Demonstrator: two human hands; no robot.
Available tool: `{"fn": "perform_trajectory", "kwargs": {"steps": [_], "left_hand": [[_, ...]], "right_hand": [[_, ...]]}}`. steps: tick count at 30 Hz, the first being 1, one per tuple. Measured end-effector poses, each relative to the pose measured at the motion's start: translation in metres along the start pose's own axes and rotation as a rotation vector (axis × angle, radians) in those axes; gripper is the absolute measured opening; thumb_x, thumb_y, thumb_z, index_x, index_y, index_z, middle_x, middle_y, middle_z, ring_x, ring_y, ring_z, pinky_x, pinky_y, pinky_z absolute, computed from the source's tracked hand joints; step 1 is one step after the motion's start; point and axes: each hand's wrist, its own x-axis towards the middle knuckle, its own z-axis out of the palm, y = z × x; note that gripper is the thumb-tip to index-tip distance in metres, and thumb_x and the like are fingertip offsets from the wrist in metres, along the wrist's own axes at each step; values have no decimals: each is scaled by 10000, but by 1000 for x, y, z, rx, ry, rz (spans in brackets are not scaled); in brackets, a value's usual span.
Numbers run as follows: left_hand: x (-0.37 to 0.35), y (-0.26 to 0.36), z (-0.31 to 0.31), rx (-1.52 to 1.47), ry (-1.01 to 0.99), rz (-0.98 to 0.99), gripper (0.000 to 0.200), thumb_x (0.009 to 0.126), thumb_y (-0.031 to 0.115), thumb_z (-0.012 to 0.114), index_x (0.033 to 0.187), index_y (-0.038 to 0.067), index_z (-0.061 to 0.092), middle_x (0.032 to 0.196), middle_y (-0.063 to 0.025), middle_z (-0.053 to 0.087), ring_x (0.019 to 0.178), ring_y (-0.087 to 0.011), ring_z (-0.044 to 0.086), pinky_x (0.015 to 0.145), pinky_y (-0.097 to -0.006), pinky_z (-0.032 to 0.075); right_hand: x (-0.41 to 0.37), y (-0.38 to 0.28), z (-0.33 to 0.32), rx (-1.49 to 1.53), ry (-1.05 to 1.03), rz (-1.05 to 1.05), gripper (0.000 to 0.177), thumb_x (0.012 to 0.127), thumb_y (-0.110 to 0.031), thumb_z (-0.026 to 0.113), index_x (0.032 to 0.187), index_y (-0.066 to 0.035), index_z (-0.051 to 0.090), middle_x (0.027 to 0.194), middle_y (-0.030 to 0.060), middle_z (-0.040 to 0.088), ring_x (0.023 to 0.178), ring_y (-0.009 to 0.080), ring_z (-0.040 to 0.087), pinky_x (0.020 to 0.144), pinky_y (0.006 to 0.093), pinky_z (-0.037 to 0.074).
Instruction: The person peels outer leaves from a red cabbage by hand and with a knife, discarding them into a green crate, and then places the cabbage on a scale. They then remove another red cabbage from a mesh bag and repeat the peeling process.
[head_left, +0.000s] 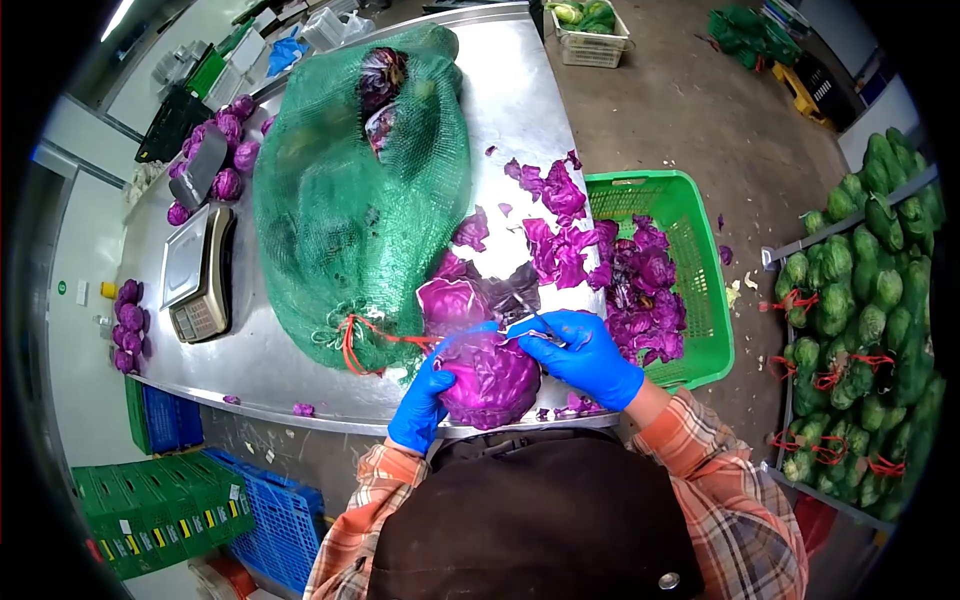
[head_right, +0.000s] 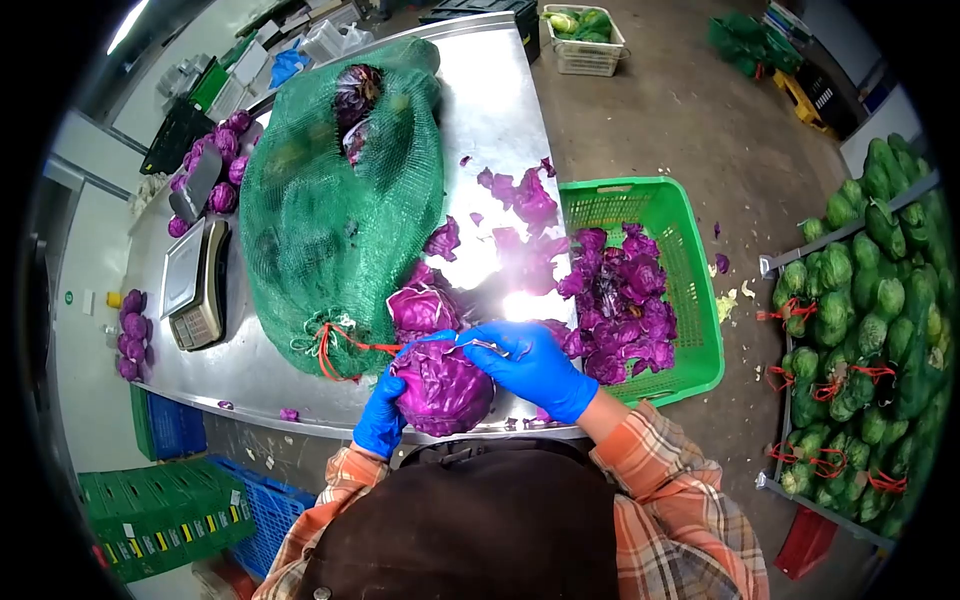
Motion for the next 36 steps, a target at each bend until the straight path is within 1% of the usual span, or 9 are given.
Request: {"fn": "perform_trajectory", "kwargs": {"steps": [6, 9, 14, 19, 26, 29, 34, 35, 36], "left_hand": [[5, 21, 7, 154, -67, 116, 848, 693, 402, 752, 1368, -1, 435, 1357, -131, 505, 1244, -240, 495, 1072, -382, 375], [-5, 21, 0, 170, -22, 82, 848, 671, 369, 779, 1366, 17, 444, 1364, -126, 498, 1246, -237, 491, 1080, -380, 364], [2, 5, -2, 300, 12, 176, 874, 629, 243, 830, 1380, 36, 433, 1401, -123, 461, 1293, -238, 437, 1109, -385, 318], [10, -11, -5, 399, -61, 133, 892, 650, 168, 821, 1417, 41, 385, 1448, -115, 412, 1333, -238, 386, 1125, -383, 283], [-4, -15, -2, 431, -144, -33, 998, 639, 112, 848, 1470, 69, 295, 1507, -96, 323, 1395, -216, 282, 1148, -375, 230], [-10, -12, 1, 389, -115, -66, 1026, 643, 115, 851, 1485, 80, 265, 1512, -91, 315, 1400, -217, 271, 1151, -374, 222], [-9, -19, -3, 340, -109, -56, 1012, 647, 110, 849, 1481, 83, 276, 1506, -89, 325, 1382, -219, 307, 1142, -379, 248], [-9, -19, -3, 310, -103, -69, 1009, 648, 111, 848, 1480, 84, 279, 1503, -88, 330, 1376, -219, 318, 1139, -381, 254], [-8, -19, -3, 313, -110, -77, 1009, 645, 113, 850, 1479, 83, 282, 1499, -87, 336, 1372, -219, 325, 1137, -382, 260]], "right_hand": [[-4, -37, -39, 188, 368, 115, 285, 904, -140, 646, 1169, -40, 615, 840, 29, 677, 550, 39, 553, 457, 203, 433], [2, -33, -54, -313, 262, -85, 584, 912, -132, 620, 1428, -51, 357, 1266, 98, 585, 616, 51, 572, 513, 218, 465], [-8, -3, -6, 20, -203, 594, 553, 921, -279, 618, 1428, -195, 413, 940, 1, 594, 579, 48, 504, 531, 209, 471], [-25, 69, -4, 150, -20, 394, 482, 854, -262, 695, 1288, -125, 539, 1093, 42, 614, 604, 79, 548, 432, 194, 459], [-37, 62, -5, 258, -21, 457, 503, 836, -176, 715, 1294, -84, 529, 1221, 71, 562, 690, 71, 547, 509, 210, 484], [-38, 57, 0, 228, -71, 533, 534, 820, -176, 737, 1298, -68, 525, 1247, 74, 542, 883, 109, 561, 755, 263, 499], [-48, 107, 3, 81, 3, 182, 497, 833, -136, 715, 1292, -97, 529, 996, -11, 547, 675, 48, 536, 495, 208, 463], [-39, 58, -2, 209, 7, 558, 424, 819, -167, 733, 1207, -77, 590, 920, 9, 547, 820, 102, 553, 728, 265, 500], [-33, 51, -7, 195, -38, 601, 417, 819, -167, 732, 1201, -76, 592, 902, 6, 536, 794, 98, 547, 710, 260, 501]]}}
